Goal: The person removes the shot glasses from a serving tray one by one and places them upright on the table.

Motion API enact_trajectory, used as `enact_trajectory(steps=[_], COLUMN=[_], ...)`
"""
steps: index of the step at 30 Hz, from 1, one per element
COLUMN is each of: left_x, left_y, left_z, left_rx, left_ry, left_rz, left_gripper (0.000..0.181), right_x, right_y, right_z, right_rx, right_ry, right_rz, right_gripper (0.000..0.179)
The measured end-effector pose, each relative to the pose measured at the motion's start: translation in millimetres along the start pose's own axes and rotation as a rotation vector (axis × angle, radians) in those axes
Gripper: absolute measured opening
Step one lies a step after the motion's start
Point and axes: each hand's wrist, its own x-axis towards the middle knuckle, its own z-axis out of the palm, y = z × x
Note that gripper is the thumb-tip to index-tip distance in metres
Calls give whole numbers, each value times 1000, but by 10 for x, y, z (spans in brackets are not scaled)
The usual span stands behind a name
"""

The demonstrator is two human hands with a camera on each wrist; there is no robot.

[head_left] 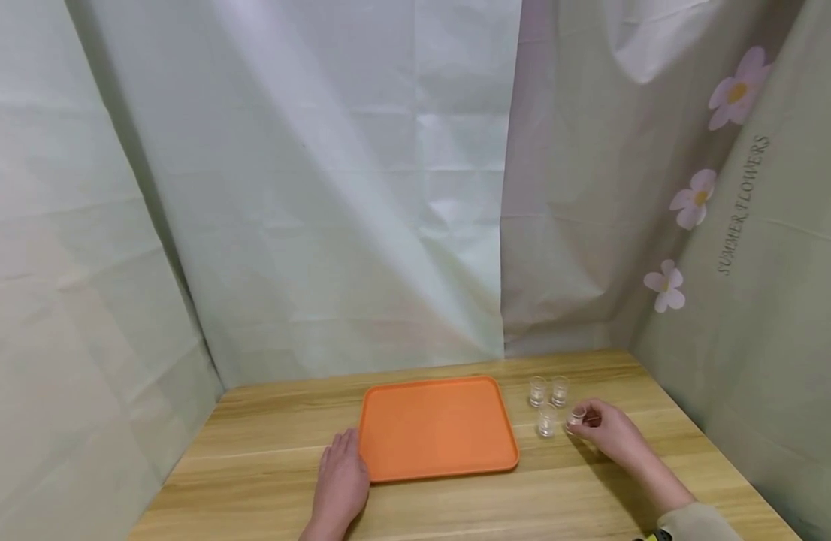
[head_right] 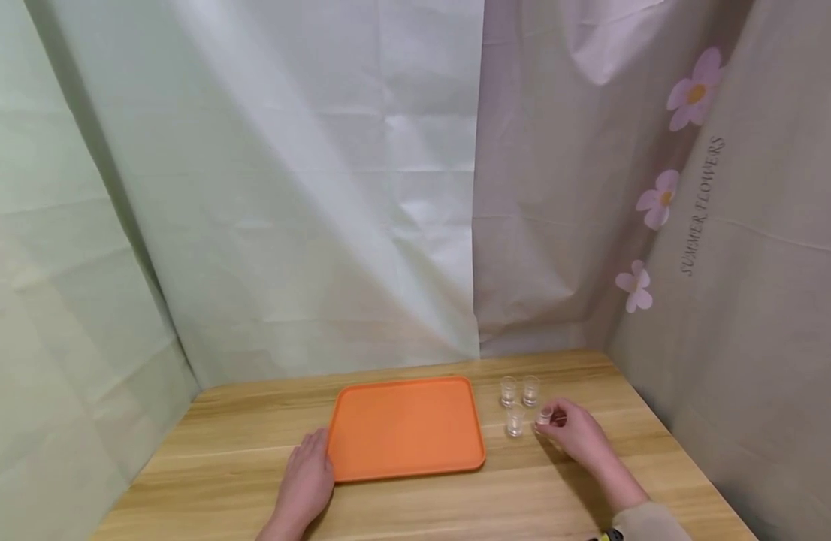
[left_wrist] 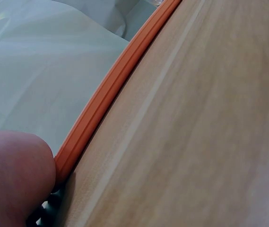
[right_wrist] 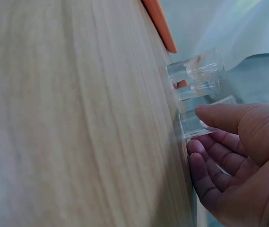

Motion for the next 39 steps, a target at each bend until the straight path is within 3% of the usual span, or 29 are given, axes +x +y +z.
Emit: enact_trajectory(steps=[9,12,17,23,29,32,39], left_x=[21,19,37,-2,-27,-17,-9], left_y=[13,-2,-35,-58,-108,-74,89], left_z=[27,50,39,32,79,33,-158], left_rx=[-23,-23,-10,-22,-23,-11,58], left_ry=[57,61,61,105,141,114,-22], left_rz=[26,41,61,78,96,83,28], left_gripper=[48,48,48,47,48,48,52], right_x=[-17,-56,-137,-249,-315,-341,-380], right_y=[-22,-11,-125,-311,-548,-671,-876], right_z=[-32,-48,-80,-70,5,59,259], right_rx=[24,30,-55,-210,-218,-217,-326], right_ry=[-10,-15,2,91,135,151,145], right_rz=[-6,-2,-36,-122,-203,-260,-406], right_gripper=[32,42,67,71,73,72,74])
